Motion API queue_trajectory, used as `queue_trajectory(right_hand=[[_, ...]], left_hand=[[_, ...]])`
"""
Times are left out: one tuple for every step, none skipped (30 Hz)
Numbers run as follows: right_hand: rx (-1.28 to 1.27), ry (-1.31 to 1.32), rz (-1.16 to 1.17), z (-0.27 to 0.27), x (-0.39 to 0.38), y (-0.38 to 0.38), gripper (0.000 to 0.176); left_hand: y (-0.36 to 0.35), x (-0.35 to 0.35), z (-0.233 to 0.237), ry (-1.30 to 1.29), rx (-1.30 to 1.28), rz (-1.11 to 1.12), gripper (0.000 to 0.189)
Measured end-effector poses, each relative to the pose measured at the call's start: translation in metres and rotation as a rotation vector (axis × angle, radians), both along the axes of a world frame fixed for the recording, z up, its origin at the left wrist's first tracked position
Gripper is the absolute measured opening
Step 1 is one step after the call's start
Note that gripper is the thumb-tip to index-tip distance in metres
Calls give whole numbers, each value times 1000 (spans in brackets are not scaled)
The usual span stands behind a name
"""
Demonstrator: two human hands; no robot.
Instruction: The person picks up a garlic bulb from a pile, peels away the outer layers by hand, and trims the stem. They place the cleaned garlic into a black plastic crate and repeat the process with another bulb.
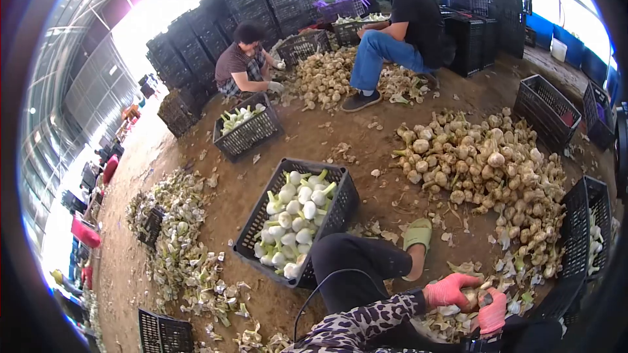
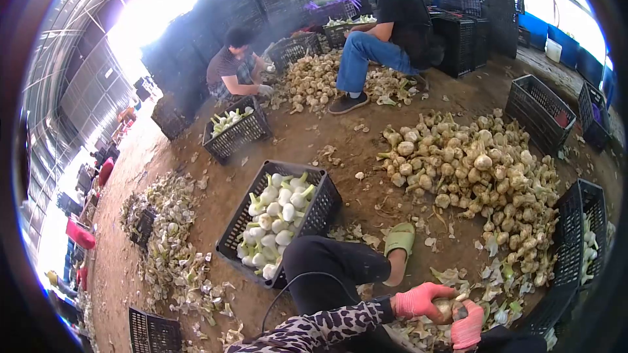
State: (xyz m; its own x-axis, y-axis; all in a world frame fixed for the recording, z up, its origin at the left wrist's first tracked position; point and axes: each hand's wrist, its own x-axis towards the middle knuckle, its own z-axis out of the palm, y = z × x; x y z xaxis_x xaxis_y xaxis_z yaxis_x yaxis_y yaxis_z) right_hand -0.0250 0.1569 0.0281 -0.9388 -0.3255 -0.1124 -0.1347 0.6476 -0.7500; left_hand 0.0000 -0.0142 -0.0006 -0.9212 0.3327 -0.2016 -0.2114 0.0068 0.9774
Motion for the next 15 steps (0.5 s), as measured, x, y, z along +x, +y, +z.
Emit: queue_trajectory(right_hand=[[-58, -47, 23, 1, -1, 0, 20], [-116, -95, 48, 2, -3, 0, 21], [-172, -145, 73, 2, -4, 1, 21], [-164, -146, 77, 1, -4, 0, 21], [-181, -53, 20, -2, -3, -2, 18], [-202, 40, -37, -6, -3, -5, 16], [-199, 40, -33, -12, -4, -4, 16], [-234, 182, -53, -19, -5, -3, 14], [-267, 325, -78, -28, -6, 0, 16], [-263, 324, -80, -39, -8, 3, 16], [-157, 324, -92, -42, -10, 0, 18], [-53, 322, -100, -41, -10, -4, 22], [-114, 160, -117, -37, -10, -7, 21], [-116, 156, -116, -34, -11, -11, 21], [-205, 72, -155, -33, -11, -14, 19]], left_hand=[[-3, 0, -6, -94, 225, -13, 69], [-6, 0, -6, -188, 450, -25, 66], [-9, 1, -5, -265, 534, -56, 64], [-10, 1, -2, -264, 542, -52, 64], [-11, 0, -1, -307, 600, -47, 63], [-12, 0, 0, -350, 653, -41, 62], [-10, -3, 0, -349, 657, -38, 62], [-8, -5, 0, -75, 280, 7, 61], [-6, -6, -1, 194, -100, 46, 61], [-2, -6, -1, 192, -96, 43, 61], [1, -5, 3, 255, -196, 69, 60], [3, -4, 8, 316, -299, 97, 60], [4, -1, 14, 258, -335, 117, 62], [4, 0, 14, 255, -338, 118, 62], [4, 1, 13, 220, -338, 138, 62]])
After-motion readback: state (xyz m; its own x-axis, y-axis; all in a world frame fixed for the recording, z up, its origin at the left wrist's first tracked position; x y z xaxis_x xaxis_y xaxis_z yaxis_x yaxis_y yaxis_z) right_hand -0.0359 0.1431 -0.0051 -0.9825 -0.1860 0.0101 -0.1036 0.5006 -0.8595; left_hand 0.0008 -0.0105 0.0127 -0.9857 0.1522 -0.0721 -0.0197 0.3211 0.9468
